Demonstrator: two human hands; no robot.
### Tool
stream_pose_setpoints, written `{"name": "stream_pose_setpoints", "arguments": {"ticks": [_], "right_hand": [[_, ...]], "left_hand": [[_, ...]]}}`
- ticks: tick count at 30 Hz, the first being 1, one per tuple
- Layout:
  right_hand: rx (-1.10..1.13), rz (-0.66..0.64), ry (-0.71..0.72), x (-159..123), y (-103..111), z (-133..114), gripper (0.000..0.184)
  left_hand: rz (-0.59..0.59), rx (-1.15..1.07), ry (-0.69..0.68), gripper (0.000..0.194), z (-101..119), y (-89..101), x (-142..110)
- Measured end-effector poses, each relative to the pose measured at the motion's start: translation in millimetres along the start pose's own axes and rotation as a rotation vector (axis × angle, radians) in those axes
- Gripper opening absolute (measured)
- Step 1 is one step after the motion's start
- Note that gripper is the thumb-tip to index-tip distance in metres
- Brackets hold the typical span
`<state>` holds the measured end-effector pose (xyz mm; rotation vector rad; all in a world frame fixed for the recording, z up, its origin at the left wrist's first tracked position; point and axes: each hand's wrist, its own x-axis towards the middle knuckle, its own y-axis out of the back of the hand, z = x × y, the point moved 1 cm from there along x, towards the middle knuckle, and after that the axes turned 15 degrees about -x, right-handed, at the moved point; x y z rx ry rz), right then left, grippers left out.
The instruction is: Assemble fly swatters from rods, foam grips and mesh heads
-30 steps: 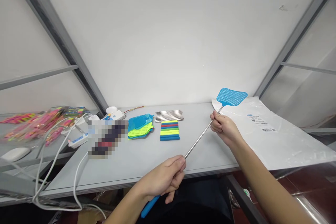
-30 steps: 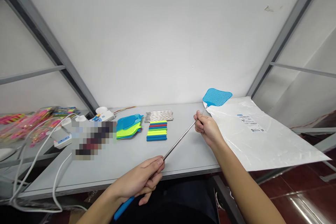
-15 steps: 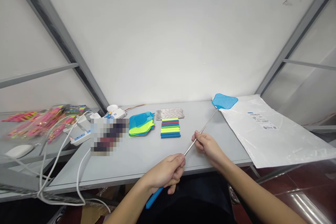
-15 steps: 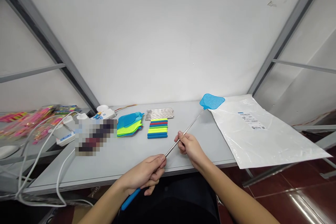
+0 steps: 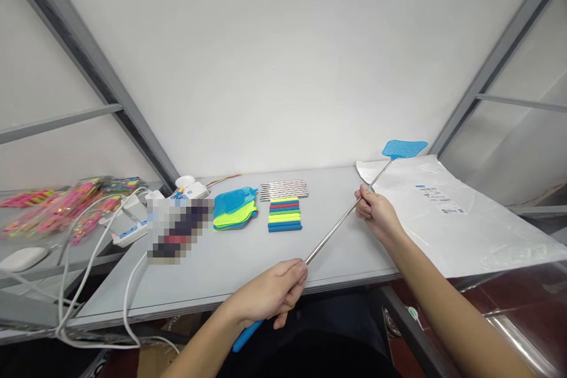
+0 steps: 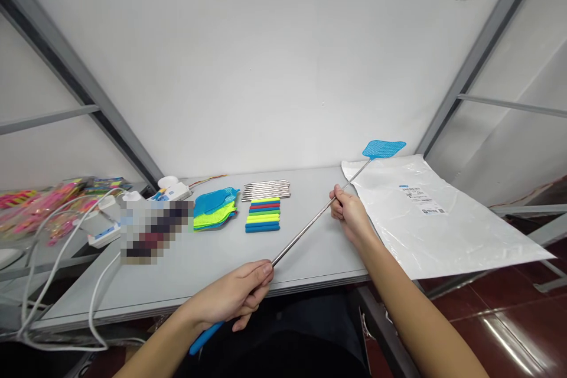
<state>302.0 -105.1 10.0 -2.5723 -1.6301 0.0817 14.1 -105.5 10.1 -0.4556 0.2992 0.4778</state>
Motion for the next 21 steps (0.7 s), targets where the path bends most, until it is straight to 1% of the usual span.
{"name": "stream_pose_setpoints", "arguments": {"ticks": [2, 5, 9, 11, 14, 17, 21], "right_hand": [[0.018, 0.022, 0.005, 3.2, 1.6, 1.7, 0.042], [0.036, 0.013, -0.009, -6.1, -10.7, 8.2, 0.042], [0.008, -0.111, -0.075, -34.3, -36.8, 21.1, 0.04], [-0.008, -0.143, -0.09, -41.9, -42.3, 24.1, 0.04], [-0.022, -0.134, -0.081, -36.6, -37.1, 21.2, 0.039], [-0.022, -0.088, -0.055, -21.0, -24.2, 14.2, 0.037], [-0.021, -0.035, -0.022, -5.0, -8.3, 5.8, 0.035]], "left_hand": [[-0.005, -0.005, 0.004, 0.038, -1.0, 0.5, 0.7], [-0.016, -0.02, 0.011, 0.036, 3.1, -1.1, 4.4], [-0.006, -0.028, 0.013, 0.037, 6.9, -2.8, 10.9], [-0.002, -0.019, 0.013, 0.037, 6.0, -2.9, 12.6], [0.024, 0.026, 0.0, 0.039, 5.1, -2.2, 12.5], [0.068, 0.126, 0.001, 0.04, 6.2, 0.0, 10.0], [0.096, 0.26, -0.011, 0.042, 6.1, 5.4, 1.8]]}}
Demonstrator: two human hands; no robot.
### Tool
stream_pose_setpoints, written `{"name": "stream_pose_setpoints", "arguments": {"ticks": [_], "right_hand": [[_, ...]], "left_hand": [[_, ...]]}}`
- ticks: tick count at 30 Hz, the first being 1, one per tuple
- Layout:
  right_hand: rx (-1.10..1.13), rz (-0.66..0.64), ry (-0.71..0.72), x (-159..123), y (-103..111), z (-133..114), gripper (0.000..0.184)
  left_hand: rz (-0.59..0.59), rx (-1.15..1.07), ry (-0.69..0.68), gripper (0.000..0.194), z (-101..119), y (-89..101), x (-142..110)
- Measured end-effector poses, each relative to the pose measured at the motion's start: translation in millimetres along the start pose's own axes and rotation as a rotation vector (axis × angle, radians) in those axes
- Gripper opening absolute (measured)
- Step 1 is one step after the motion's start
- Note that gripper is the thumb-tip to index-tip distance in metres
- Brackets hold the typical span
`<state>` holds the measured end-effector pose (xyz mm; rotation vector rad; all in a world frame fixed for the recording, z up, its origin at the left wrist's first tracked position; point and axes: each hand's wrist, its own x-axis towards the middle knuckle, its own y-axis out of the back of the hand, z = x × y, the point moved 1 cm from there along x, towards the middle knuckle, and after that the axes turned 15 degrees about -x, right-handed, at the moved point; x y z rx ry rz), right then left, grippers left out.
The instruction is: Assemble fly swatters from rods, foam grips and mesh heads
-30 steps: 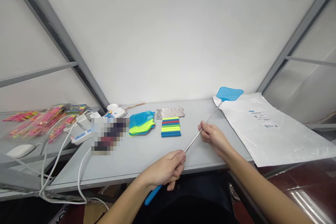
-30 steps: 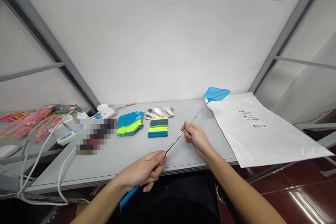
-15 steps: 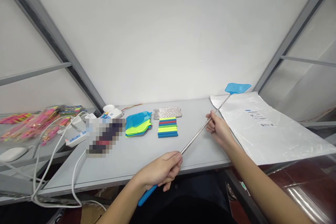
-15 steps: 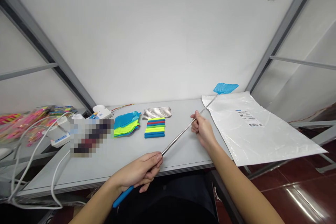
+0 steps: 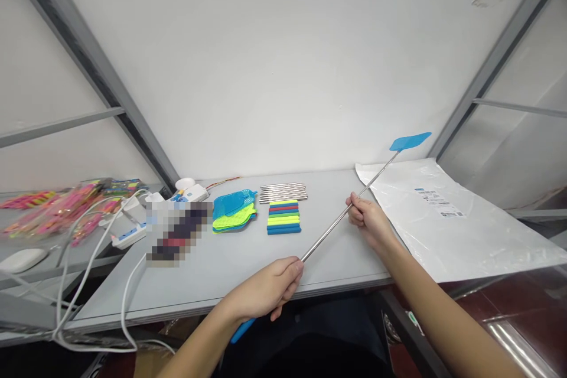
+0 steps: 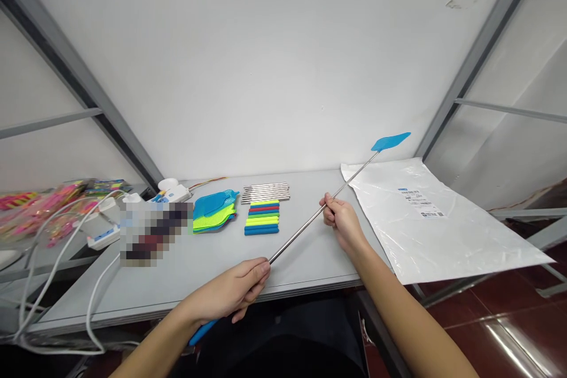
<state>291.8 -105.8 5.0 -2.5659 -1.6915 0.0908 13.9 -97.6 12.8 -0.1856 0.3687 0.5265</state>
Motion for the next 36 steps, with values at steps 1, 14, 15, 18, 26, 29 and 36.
{"name": "stream_pose_setpoints", "arguments": {"ticks": [1, 14, 15, 18, 26, 29, 36], "right_hand": [[0.003, 0.015, 0.009, 2.3, 3.8, -2.0, 0.035], [0.028, -0.02, -0.018, -24.7, -18.8, 15.4, 0.038], [0.031, -0.016, -0.016, -25.8, -20.7, 16.5, 0.038], [0.03, 0.006, 0.002, -21.0, -18.4, 11.8, 0.036], [0.025, 0.049, 0.06, -6.0, -4.6, -10.9, 0.032], [0.031, 0.062, 0.08, -5.7, -8.7, -12.4, 0.031], [0.058, 0.107, 0.134, -10.0, -38.4, -15.2, 0.033]], "left_hand": [[0.01, 0.036, -0.003, 0.043, -0.8, 1.4, -3.1], [0.307, 0.63, -0.142, 0.042, 8.3, 31.7, -30.4], [0.341, 0.665, -0.139, 0.041, 7.0, 33.4, -31.1], [0.377, 0.673, -0.123, 0.039, 3.9, 32.4, -35.6], [0.151, 0.382, -0.036, 0.045, 5.2, 40.5, -55.3], [0.115, 0.26, 0.027, 0.048, -1.5, 49.8, -58.3], [0.16, 0.303, -0.044, 0.049, 9.0, 49.9, -64.7]]}}
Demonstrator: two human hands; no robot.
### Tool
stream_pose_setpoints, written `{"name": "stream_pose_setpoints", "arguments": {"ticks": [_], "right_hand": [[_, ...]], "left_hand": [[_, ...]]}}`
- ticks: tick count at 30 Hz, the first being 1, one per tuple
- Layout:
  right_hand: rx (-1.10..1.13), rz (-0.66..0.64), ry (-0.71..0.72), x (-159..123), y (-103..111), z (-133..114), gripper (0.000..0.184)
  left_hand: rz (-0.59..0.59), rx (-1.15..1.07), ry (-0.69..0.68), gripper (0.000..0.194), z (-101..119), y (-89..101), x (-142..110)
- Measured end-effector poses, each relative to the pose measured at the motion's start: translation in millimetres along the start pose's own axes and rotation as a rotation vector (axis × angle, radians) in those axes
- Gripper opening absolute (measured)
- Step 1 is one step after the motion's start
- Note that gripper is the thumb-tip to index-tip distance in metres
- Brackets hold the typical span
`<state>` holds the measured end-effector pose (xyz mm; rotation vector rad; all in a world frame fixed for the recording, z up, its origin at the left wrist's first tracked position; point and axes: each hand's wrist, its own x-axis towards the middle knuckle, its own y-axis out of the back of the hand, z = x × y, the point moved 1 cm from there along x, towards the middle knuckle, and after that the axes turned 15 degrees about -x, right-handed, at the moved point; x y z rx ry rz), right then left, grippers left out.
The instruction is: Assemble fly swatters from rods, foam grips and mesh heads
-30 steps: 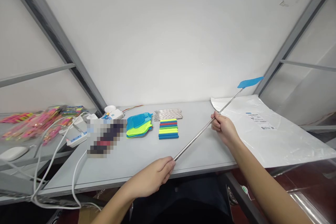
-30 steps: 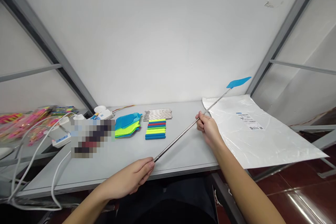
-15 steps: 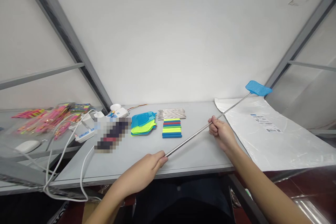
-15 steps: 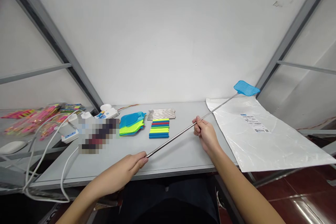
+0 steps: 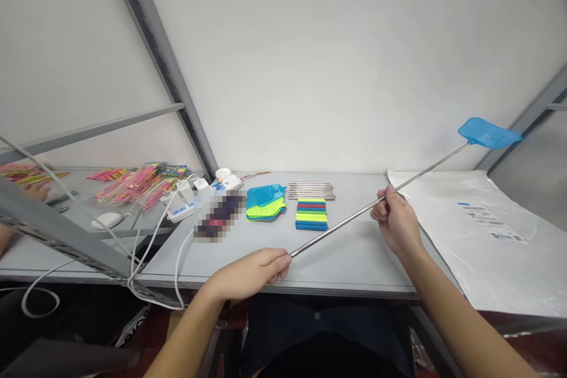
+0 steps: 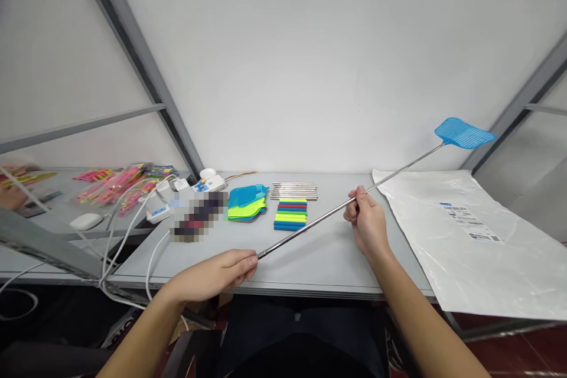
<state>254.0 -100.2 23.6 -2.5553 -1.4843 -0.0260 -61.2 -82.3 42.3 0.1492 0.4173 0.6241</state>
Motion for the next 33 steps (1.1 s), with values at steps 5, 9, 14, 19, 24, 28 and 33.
{"name": "stream_pose_setpoints", "arguments": {"ticks": [5, 9, 14, 19, 24, 28, 33], "right_hand": [[-0.03, -0.074, -0.039, -9.5, -9.5, 4.1, 0.034], [-0.054, -0.068, -0.063, -6.0, 0.0, 9.9, 0.033], [-0.048, -0.11, -0.099, -2.8, -0.9, 10.7, 0.033], [-0.001, -0.128, -0.102, -4.9, -2.0, 7.6, 0.029], [0.063, -0.094, -0.107, -12.1, 0.8, 12.6, 0.027], [0.149, -0.143, -0.113, -24.8, -23.2, 14.3, 0.026], [0.296, -0.083, -0.063, -21.3, -53.1, 2.7, 0.035]], "left_hand": [[0.146, 0.202, -0.107, 0.042, 11.0, -6.3, -2.1], [0.115, 0.199, -0.102, 0.041, 4.0, -11.9, -1.1], [0.022, 0.04, -0.031, 0.044, -5.3, -4.2, 1.5], [0.087, 0.07, -0.026, 0.039, -6.7, 11.8, -4.2], [0.225, 0.142, -0.067, 0.038, -8.5, 30.5, -21.0], [0.256, 0.076, -0.088, 0.044, -14.8, 33.8, -19.1], [0.136, -0.304, -0.019, 0.056, -28.0, 6.4, 11.2]]}}
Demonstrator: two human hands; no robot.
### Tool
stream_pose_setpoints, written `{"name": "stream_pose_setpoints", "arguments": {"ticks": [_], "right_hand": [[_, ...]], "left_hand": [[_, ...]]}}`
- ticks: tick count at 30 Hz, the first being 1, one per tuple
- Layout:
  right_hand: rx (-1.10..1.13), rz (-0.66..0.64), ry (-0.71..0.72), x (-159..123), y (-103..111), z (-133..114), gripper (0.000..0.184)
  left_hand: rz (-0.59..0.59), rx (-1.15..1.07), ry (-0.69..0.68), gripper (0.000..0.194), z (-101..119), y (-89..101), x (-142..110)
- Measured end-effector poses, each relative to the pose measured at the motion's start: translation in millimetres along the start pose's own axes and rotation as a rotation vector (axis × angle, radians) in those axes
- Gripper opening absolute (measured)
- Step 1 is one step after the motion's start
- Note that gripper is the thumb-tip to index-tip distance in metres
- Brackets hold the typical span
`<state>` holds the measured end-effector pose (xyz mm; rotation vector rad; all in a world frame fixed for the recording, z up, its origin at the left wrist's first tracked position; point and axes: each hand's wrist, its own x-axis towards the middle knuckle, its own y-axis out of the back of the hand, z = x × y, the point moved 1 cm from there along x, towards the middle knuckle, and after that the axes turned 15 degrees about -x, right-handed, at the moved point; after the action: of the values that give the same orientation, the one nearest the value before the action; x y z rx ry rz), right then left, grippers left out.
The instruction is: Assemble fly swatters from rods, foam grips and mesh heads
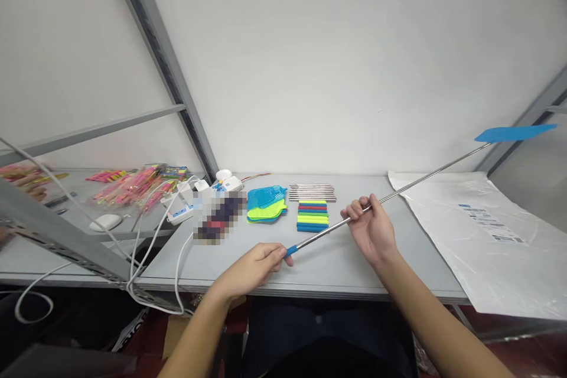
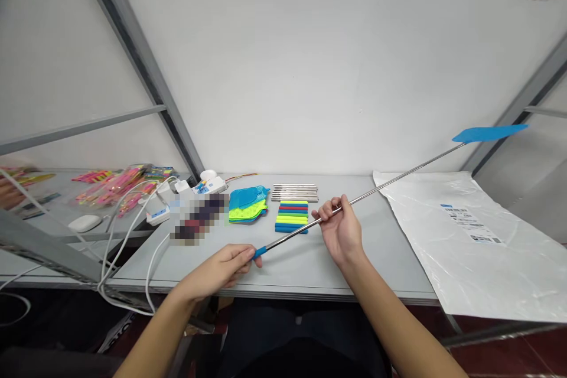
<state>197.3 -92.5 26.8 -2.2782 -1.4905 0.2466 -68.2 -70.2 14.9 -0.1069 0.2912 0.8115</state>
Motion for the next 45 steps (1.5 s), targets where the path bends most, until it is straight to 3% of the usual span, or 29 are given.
{"name": "stream_pose_setpoints", "arguments": {"ticks": [4, 7, 13, 20, 23, 26, 32, 39, 45], "right_hand": [[0.066, 0.134, 0.083, 6.6, -6.7, -5.7, 0.046], [0.077, 0.161, 0.085, -2.1, -15.5, 0.9, 0.047], [0.097, 0.057, 0.022, -29.1, -41.1, 18.5, 0.041], [0.13, -0.111, 0.022, -44.1, -55.7, 26.5, 0.034], [0.038, -0.24, -0.027, -44.0, -50.1, 29.7, 0.03], [-0.019, -0.326, -0.096, -33.4, -29.0, 23.3, 0.026], [0.138, 0.036, -0.04, -3.2, 18.4, 3.5, 0.023], [0.052, 0.012, 0.002, -18.2, 2.1, 16.9, 0.025], [0.024, -0.048, 0.031, -25.2, -8.4, 10.6, 0.03]], "left_hand": [[-0.021, -0.084, -0.034, 0.054, -5.2, -19.6, 13.2], [-0.013, -0.072, -0.05, 0.052, 1.0, -26.9, 14.0], [0.002, -0.107, -0.07, 0.049, 5.6, -30.6, 16.3], [-0.047, -0.239, -0.079, 0.047, 2.8, -38.2, 25.1], [-0.056, -0.248, -0.067, 0.046, 4.1, -34.2, 24.6], [-0.074, -0.199, -0.024, 0.048, 3.5, -18.5, 18.4], [-0.06, -0.059, 0.027, 0.051, -1.8, 5.6, 7.1], [-0.006, -0.007, 0.02, 0.052, -2.2, 12.5, 7.1], [0.004, -0.019, 0.016, 0.051, -1.6, 16.2, 4.5]]}}
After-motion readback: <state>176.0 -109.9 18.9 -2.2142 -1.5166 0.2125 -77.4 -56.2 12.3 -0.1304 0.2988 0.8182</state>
